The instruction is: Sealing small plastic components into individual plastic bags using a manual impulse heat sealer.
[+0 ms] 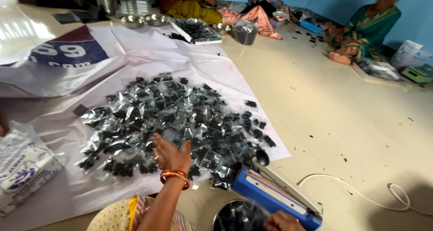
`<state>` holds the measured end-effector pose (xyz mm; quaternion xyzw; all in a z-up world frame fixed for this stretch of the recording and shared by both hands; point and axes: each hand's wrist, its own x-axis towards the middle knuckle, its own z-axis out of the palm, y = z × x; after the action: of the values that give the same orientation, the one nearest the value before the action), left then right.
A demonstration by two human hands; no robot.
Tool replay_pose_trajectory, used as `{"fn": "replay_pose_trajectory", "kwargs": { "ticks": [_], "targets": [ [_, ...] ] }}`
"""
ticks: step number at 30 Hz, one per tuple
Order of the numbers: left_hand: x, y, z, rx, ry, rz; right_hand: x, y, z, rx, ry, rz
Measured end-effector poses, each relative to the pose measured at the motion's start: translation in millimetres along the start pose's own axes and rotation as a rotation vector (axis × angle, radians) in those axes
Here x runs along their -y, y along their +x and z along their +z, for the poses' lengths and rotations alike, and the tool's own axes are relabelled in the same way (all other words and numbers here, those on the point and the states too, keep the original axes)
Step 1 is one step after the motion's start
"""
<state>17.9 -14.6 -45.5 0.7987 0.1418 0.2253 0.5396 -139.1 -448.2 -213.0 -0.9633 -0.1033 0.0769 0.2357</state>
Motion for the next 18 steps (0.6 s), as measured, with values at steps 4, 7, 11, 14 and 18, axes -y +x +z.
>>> {"fn": "replay_pose_trajectory", "kwargs": {
  "ticks": [4, 7, 11, 14, 18],
  "targets": [
    [15, -27, 30, -0.234, 0.494, 0.391, 118, -1, -102, -0.083, 0.167, -0.067],
    [16, -77, 73, 1.156, -0.268, 0.145, 132, 2, -118, -0.188, 0.339, -0.132],
    [-40, -123, 38, 1.405, -0.278, -0.285, 143, 3, -129, -0.294, 0.225, -0.227],
    [-24, -136, 48, 1.502, -0.526, -0.414, 165, 3, -135, -0.276, 0.258, 0.003],
    [-22, -134, 49, 1.451, -0.626, -0.391, 164, 5, -133, -0.115, 0.337, -0.044]
  ]
}}
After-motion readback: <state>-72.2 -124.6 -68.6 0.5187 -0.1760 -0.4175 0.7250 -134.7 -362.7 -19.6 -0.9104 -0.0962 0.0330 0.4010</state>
